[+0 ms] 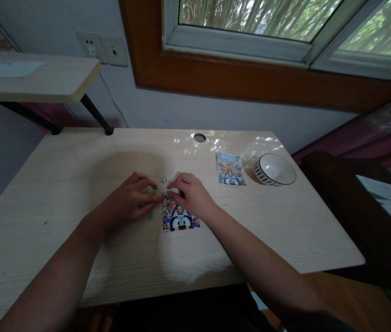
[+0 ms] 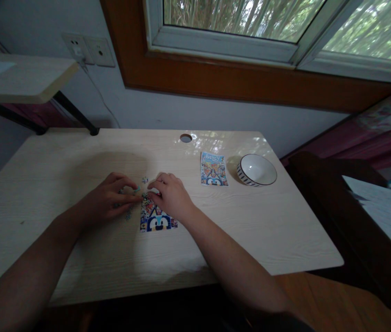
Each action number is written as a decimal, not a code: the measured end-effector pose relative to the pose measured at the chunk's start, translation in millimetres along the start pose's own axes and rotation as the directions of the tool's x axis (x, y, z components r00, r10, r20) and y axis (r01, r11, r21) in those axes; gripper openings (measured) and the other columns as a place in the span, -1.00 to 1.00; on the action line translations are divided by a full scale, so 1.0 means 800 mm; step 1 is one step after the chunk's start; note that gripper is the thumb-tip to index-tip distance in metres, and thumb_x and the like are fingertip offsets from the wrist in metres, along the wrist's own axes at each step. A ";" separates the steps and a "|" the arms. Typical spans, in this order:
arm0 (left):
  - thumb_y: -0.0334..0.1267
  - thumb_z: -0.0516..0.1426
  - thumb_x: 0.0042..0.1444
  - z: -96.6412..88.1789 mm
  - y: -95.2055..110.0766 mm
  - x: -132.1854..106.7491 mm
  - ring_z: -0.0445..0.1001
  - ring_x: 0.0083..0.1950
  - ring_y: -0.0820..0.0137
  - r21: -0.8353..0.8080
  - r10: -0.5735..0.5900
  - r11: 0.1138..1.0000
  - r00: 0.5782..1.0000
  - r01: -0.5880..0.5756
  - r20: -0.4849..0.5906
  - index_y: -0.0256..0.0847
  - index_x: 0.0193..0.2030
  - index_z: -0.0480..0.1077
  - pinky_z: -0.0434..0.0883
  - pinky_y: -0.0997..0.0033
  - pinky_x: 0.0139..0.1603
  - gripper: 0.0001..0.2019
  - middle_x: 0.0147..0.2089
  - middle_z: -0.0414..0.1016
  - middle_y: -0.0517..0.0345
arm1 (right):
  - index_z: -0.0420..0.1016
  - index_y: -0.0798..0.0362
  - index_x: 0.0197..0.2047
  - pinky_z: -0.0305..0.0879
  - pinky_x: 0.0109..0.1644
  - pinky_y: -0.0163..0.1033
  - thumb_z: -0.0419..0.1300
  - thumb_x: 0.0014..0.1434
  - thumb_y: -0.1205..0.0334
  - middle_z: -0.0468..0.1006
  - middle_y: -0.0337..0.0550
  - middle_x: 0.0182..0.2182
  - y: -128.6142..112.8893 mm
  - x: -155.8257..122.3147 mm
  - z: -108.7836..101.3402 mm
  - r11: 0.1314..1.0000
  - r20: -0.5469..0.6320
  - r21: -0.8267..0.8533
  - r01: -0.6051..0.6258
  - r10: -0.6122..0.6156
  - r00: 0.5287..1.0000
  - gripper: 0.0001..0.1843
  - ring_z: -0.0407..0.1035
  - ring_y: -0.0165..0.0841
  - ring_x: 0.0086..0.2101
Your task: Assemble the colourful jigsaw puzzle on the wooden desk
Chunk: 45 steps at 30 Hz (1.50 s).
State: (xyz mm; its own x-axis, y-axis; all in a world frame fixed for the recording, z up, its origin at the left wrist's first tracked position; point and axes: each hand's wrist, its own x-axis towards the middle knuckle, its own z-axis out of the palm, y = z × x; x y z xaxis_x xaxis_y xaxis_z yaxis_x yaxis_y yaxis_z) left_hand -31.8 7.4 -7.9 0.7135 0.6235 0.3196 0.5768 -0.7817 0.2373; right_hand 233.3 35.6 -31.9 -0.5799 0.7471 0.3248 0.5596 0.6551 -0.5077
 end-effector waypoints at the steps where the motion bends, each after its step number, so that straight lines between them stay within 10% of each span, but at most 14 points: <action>1: -0.26 0.21 0.30 0.000 0.000 0.000 0.34 0.15 0.13 0.002 -0.004 1.000 1.000 0.004 -0.008 0.11 0.13 0.59 0.37 0.02 0.19 -0.70 0.12 0.48 0.03 | 0.61 -0.05 -0.02 0.33 0.02 -0.05 0.33 0.31 0.17 0.52 -0.05 -0.11 0.000 0.000 0.000 1.000 -0.002 0.000 0.001 -0.001 1.000 -0.81 0.38 -0.19 -0.09; 28: -0.26 0.20 0.32 -0.003 0.003 0.000 0.33 0.15 0.12 0.013 -0.025 1.000 1.000 0.025 0.016 0.13 0.18 0.55 0.37 0.01 0.20 -0.66 0.13 0.48 0.03 | 0.61 -0.03 -0.06 0.34 0.03 -0.09 0.19 0.40 0.25 0.57 -0.09 -0.20 -0.002 0.001 -0.004 0.988 -0.130 0.153 -0.016 0.037 0.991 -0.84 0.42 -0.23 -0.11; 45: -0.27 0.19 0.32 -0.004 0.001 0.000 0.37 0.12 0.17 -0.034 -0.056 0.998 0.998 0.056 -0.018 0.07 0.16 0.56 0.40 0.07 0.17 -0.68 0.07 0.52 0.03 | 0.64 -0.08 -0.01 0.37 -0.10 -0.14 0.12 0.40 0.14 0.59 -0.15 -0.21 0.020 -0.001 -0.013 0.891 -0.348 0.399 -0.214 0.364 0.864 -0.73 0.45 -0.24 -0.17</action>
State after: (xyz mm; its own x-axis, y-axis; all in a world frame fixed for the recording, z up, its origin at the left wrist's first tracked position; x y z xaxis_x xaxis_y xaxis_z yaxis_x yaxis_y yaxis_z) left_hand -32.6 6.8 -5.0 0.6727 0.6662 0.3220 0.6017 -0.7458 0.2859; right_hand 248.8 46.7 -31.6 -0.0914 0.9229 0.3739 0.3866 0.3789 -0.8408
